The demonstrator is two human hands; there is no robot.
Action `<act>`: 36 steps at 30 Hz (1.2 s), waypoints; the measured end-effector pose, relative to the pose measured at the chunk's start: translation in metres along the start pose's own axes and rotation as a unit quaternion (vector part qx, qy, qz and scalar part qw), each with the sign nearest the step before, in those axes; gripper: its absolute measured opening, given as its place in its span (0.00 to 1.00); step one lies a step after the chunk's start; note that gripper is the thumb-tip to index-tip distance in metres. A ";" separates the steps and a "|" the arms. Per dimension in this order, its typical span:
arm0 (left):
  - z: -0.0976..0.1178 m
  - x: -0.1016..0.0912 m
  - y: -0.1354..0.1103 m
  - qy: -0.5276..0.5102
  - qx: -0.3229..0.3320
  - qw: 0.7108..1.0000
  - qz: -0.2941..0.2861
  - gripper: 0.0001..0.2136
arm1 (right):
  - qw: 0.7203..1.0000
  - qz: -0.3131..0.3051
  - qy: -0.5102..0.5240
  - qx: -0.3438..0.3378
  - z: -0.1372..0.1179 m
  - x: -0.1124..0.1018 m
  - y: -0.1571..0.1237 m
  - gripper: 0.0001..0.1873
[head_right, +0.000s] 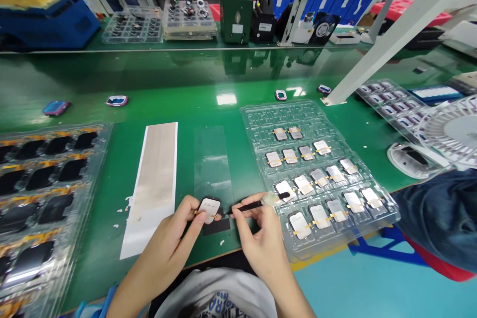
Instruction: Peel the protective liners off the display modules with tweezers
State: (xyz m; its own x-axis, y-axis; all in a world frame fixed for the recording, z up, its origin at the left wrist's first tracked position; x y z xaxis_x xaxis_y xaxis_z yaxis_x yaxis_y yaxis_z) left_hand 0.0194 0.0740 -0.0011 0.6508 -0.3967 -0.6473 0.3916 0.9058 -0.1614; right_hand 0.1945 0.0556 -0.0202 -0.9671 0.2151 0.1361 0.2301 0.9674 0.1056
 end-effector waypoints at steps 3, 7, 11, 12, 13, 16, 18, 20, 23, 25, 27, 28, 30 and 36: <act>-0.001 0.000 0.000 0.007 -0.001 1.000 0.001 0.10 | 0.999 0.022 0.027 0.016 0.001 -0.003 0.000 0.09; -0.002 -0.001 0.001 0.016 0.000 1.000 0.008 0.10 | 0.988 0.059 0.137 0.034 -0.004 -0.008 0.004 0.10; -0.001 -0.005 0.000 0.026 0.006 0.999 0.044 0.10 | 0.973 0.054 0.221 0.045 -0.015 0.006 0.009 0.09; 0.000 -0.006 -0.001 0.026 0.009 0.998 0.054 0.10 | 0.972 0.045 0.226 0.038 -0.019 0.013 0.009 0.09; 0.000 -0.007 -0.001 0.025 0.013 0.998 0.062 0.09 | 0.972 0.039 0.228 0.025 -0.024 0.020 0.010 0.09; 0.002 -0.009 -0.002 0.027 0.035 0.996 0.083 0.08 | 0.974 0.045 0.219 -0.028 -0.038 0.033 0.008 0.08; 0.004 -0.011 -0.003 0.034 0.048 0.993 0.100 0.08 | 0.976 0.051 0.204 -0.054 -0.044 0.036 0.007 0.07; 0.005 -0.011 -0.003 0.040 0.052 0.992 0.107 0.08 | 0.978 0.052 0.192 -0.063 -0.047 0.038 0.007 0.07; 0.005 -0.010 -0.002 0.051 0.051 0.992 0.101 0.07 | 0.978 0.051 0.187 -0.074 -0.048 0.038 0.006 0.07; 0.005 -0.009 -0.001 0.058 0.048 0.993 0.096 0.05 | 0.977 0.043 0.189 -0.085 -0.050 0.040 0.005 0.07; 0.004 -0.009 -0.001 0.067 0.044 0.992 0.097 0.04 | 0.977 0.024 0.190 -0.096 -0.053 0.044 0.003 0.08; 0.004 -0.010 -0.001 0.071 0.042 0.991 0.101 0.05 | 0.977 0.016 0.189 -0.102 -0.055 0.046 0.002 0.08; 0.005 -0.012 -0.001 0.072 0.042 0.990 0.117 0.05 | 0.976 0.001 0.184 -0.114 -0.060 0.049 0.000 0.09; 0.010 -0.020 -0.003 0.063 0.075 0.981 0.168 0.14 | 0.974 -0.057 0.162 -0.151 -0.072 0.060 -0.004 0.13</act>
Point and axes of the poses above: each hand's wrist, its own y-axis towards the middle knuckle, its own x-axis out of the palm, z = x × y, the point moved 7 cm from there along y, towards the middle knuckle, and after that the axes turned 15 degrees about y, right-handed, at the moved point
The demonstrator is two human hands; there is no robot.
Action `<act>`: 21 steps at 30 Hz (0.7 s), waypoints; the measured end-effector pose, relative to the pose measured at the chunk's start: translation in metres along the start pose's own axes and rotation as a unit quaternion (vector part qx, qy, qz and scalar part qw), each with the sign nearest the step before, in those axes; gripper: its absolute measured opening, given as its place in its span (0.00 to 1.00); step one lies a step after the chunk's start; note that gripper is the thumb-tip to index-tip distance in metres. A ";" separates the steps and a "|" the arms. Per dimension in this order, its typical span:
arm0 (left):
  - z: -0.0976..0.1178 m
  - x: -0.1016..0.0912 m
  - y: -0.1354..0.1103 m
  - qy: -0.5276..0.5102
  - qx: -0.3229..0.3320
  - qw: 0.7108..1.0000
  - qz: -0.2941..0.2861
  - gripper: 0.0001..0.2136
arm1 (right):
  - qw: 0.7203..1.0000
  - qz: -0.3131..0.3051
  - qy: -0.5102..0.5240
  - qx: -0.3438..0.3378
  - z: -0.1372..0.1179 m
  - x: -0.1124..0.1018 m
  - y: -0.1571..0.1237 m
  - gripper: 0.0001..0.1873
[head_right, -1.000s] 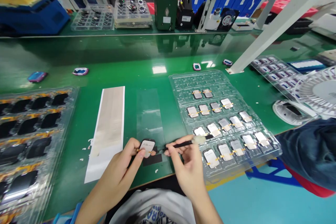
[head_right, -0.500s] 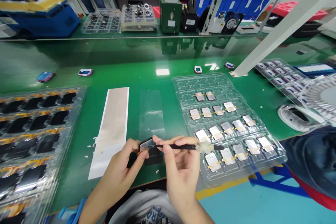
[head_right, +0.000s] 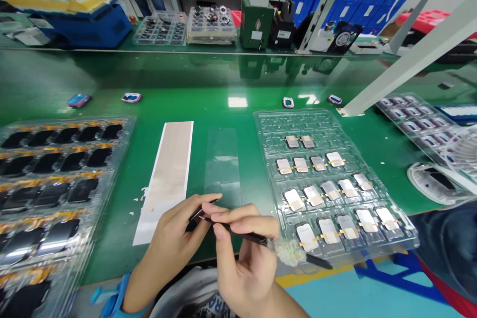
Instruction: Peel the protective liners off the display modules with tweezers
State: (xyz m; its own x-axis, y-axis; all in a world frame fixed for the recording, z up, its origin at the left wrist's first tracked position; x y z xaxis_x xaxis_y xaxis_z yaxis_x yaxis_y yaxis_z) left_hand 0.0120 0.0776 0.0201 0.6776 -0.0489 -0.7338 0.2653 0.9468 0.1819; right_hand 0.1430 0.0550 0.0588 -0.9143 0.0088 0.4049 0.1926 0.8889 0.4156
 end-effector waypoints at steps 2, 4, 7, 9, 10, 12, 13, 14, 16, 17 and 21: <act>0.001 0.000 0.000 -0.003 0.011 1.000 0.002 0.17 | 1.000 -0.005 -0.001 -0.009 0.001 0.003 -0.001 0.13; 0.001 -0.001 0.000 -0.008 0.010 1.000 0.005 0.20 | 1.000 0.001 0.002 -0.015 0.004 0.004 -0.001 0.13; 0.000 -0.002 0.000 -0.030 0.009 0.999 0.015 0.24 | 0.999 -0.001 0.014 -0.035 0.006 0.007 0.000 0.13; 0.001 -0.003 0.000 -0.046 0.008 0.999 0.017 0.25 | 0.999 -0.005 0.018 -0.048 0.007 0.009 0.002 0.13; 0.000 -0.002 0.000 -0.051 0.005 0.999 0.014 0.25 | 0.999 -0.003 0.017 -0.049 0.008 0.009 0.002 0.13; -0.001 -0.001 -0.001 -0.055 -0.004 0.998 0.006 0.24 | 0.999 0.005 0.013 -0.045 0.010 0.008 0.003 0.13; -0.001 -0.001 -0.001 -0.055 -0.008 0.998 0.003 0.24 | 0.999 0.007 0.011 -0.044 0.011 0.008 0.004 0.13; -0.002 -0.001 -0.002 -0.055 -0.009 0.998 0.001 0.24 | 0.999 0.007 0.008 -0.044 0.012 0.009 0.004 0.13; -0.002 -0.001 -0.002 -0.053 -0.008 0.999 0.001 0.24 | 0.999 0.006 0.006 -0.047 0.013 0.009 0.003 0.14; -0.003 -0.002 -0.003 -0.052 -0.007 0.999 0.003 0.24 | 0.999 0.005 0.007 -0.049 0.013 0.009 0.003 0.14; -0.004 -0.002 -0.003 -0.048 -0.004 0.999 0.007 0.25 | 0.999 0.010 0.013 -0.045 0.014 0.007 0.002 0.16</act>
Point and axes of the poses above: each hand's wrist, its own y-axis towards the middle knuckle, its own x-axis out of the palm, z = x × y, the point moved 7 cm from there along y, towards the middle knuckle, and after that the axes turned 15 degrees about y, right-handed, at the moved point
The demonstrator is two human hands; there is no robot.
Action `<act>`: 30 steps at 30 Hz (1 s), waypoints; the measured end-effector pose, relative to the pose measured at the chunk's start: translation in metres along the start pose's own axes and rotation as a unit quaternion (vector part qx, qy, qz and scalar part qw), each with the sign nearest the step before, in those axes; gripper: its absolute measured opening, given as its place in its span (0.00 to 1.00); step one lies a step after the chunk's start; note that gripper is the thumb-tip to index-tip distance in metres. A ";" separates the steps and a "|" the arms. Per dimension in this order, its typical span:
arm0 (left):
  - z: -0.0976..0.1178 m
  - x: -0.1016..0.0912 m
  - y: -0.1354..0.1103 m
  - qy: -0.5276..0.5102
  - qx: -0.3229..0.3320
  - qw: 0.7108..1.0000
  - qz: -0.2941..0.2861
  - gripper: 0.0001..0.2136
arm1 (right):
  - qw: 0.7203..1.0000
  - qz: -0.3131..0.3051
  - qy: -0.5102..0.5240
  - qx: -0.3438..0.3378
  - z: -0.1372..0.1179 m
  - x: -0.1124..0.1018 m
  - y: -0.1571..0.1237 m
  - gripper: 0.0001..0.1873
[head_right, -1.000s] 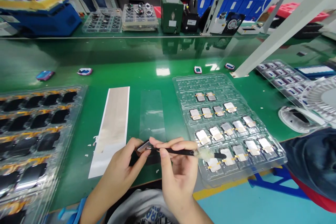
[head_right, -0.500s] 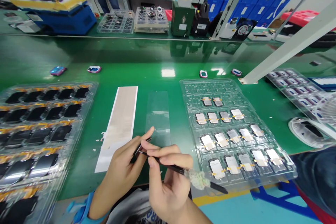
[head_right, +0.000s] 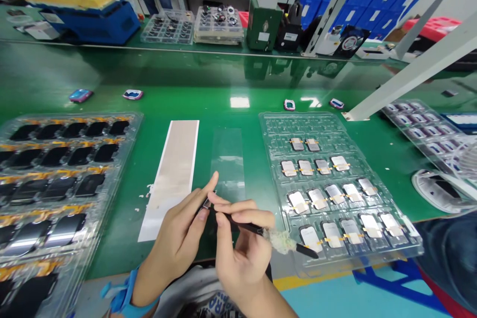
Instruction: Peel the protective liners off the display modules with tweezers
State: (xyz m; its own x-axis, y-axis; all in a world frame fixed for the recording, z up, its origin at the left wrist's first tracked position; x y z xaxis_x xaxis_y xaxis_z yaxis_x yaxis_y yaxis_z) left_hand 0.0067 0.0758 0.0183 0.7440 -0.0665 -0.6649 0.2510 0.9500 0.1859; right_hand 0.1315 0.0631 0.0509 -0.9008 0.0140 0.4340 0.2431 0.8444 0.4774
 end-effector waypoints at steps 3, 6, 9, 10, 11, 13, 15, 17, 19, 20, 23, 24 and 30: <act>-0.001 0.000 0.000 0.002 0.001 1.000 -0.001 0.25 | 1.000 -0.003 -0.001 0.003 0.001 0.000 0.000 0.17; -0.001 0.000 0.000 0.006 0.000 1.000 -0.002 0.25 | 1.000 -0.003 0.002 0.003 0.001 0.000 0.000 0.17; -0.001 0.001 0.000 0.010 -0.003 1.000 -0.008 0.25 | 1.000 0.000 0.002 0.002 0.002 -0.001 0.000 0.16; -0.001 0.002 0.000 0.011 -0.004 1.000 -0.011 0.25 | 1.000 0.000 0.000 0.003 0.002 -0.001 0.000 0.16; 0.000 0.002 0.000 0.013 -0.005 1.000 -0.013 0.25 | 1.000 -0.001 -0.001 0.003 0.003 -0.001 0.000 0.16; 0.000 0.002 0.000 0.017 -0.006 1.000 -0.015 0.25 | 1.000 -0.002 -0.003 0.003 0.003 -0.002 0.000 0.17; -0.001 0.002 0.001 0.024 -0.007 1.000 -0.014 0.25 | 1.000 -0.004 -0.002 0.002 0.003 -0.002 0.000 0.17; -0.002 0.003 0.001 0.030 -0.009 0.999 -0.015 0.25 | 1.000 -0.004 -0.003 -0.001 0.003 -0.003 -0.001 0.17; -0.002 0.004 0.002 0.033 -0.009 0.999 -0.018 0.25 | 1.000 -0.004 -0.005 -0.008 0.002 -0.004 -0.001 0.18; -0.002 0.004 0.002 0.033 -0.008 0.999 -0.019 0.25 | 1.000 -0.005 -0.007 -0.011 0.002 -0.005 -0.001 0.17; -0.002 0.004 0.001 0.025 -0.002 0.999 -0.019 0.25 | 1.000 -0.012 -0.013 -0.014 0.001 -0.005 -0.001 0.17; -0.001 0.004 0.001 0.022 -0.001 1.000 -0.019 0.25 | 1.000 -0.015 -0.016 -0.014 0.001 -0.004 -0.001 0.17; 0.000 0.003 0.000 0.007 0.002 1.000 -0.021 0.26 | 0.998 -0.031 -0.045 -0.028 0.001 -0.001 -0.002 0.15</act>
Point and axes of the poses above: each hand's wrist, its own y-axis towards the middle knuckle, its own x-axis out of the palm, z = x × y, the point moved 7 cm from there along y, towards the middle knuckle, and after that the axes turned 15 degrees about y, right-handed, at the moved point
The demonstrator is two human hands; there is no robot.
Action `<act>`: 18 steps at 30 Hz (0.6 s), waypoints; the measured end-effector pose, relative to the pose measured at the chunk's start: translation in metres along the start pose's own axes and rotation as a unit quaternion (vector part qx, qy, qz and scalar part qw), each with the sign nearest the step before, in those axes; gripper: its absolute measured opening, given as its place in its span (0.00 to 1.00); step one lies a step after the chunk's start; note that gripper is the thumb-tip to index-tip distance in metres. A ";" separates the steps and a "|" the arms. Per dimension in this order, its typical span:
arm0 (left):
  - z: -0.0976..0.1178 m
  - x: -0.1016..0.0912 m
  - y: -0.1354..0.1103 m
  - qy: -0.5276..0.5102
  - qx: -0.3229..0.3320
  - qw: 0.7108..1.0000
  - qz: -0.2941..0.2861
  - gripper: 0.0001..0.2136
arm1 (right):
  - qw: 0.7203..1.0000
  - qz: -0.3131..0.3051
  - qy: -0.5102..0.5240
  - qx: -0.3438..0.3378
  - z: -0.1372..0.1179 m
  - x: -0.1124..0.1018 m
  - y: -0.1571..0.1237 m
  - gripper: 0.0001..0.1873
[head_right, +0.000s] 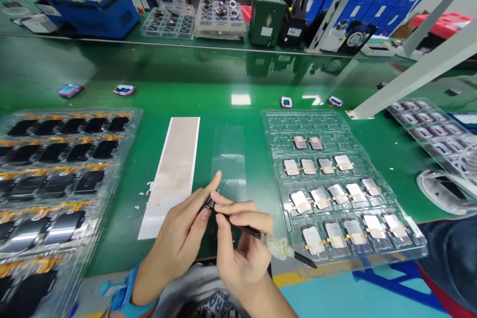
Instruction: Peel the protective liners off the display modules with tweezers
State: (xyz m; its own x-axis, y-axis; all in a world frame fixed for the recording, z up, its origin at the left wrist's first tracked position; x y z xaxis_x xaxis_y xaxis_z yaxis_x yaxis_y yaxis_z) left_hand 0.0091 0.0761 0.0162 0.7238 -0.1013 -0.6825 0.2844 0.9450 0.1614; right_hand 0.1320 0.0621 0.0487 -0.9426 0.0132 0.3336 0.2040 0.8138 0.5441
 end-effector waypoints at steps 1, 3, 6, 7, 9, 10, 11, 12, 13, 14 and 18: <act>0.000 0.000 0.000 0.000 -0.001 1.000 -0.001 0.26 | 1.000 -0.002 -0.001 0.001 0.000 0.000 0.000 0.15; 0.001 0.000 0.000 -0.001 -0.001 1.000 -0.002 0.26 | 1.000 -0.001 0.003 0.004 0.000 -0.001 0.000 0.16; 0.002 -0.001 0.000 0.001 0.001 1.000 -0.003 0.26 | 1.000 -0.001 0.012 0.014 0.001 -0.002 0.000 0.16; 0.002 -0.001 0.000 0.002 0.002 1.000 -0.003 0.25 | 1.000 -0.002 0.014 0.017 0.001 -0.002 0.000 0.16; 0.003 -0.001 0.000 0.004 0.004 1.000 -0.002 0.25 | 1.000 0.001 0.018 0.022 0.001 -0.001 0.000 0.16; 0.003 -0.001 0.000 0.005 0.006 1.000 0.000 0.25 | 0.999 0.008 0.022 0.024 0.001 -0.002 0.000 0.16; 0.002 -0.002 0.000 0.006 0.007 1.000 0.001 0.25 | 0.999 0.017 0.028 0.030 0.001 -0.003 0.001 0.16; 0.002 -0.002 0.000 0.006 0.007 1.000 0.004 0.25 | 0.998 0.027 0.038 0.039 0.002 -0.005 0.001 0.15; 0.002 -0.002 0.000 0.006 0.008 1.000 0.007 0.24 | 0.997 0.035 0.048 0.048 0.003 -0.007 0.001 0.14; 0.001 -0.002 0.000 0.006 0.008 1.000 0.011 0.24 | 0.996 0.042 0.056 0.058 0.004 -0.011 0.002 0.13; 0.002 -0.003 0.000 0.001 0.004 1.000 0.014 0.25 | 0.996 0.035 0.025 0.079 0.005 -0.029 0.009 0.11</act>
State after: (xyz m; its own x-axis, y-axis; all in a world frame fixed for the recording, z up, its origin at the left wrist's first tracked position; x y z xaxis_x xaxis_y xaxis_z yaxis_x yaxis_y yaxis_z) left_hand 0.0078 0.0756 0.0199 0.7295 -0.0748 -0.6798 0.2699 0.9448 0.1857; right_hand 0.1597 0.0719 0.0397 -0.9122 0.0468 0.4071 0.2207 0.8931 0.3920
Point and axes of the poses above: each hand's wrist, its own y-axis towards the middle knuckle, its own x-axis out of the palm, z = x × y, the point moved 7 cm from there along y, towards the middle knuckle, and after that the axes turned 15 degrees about y, right-handed, at the moved point
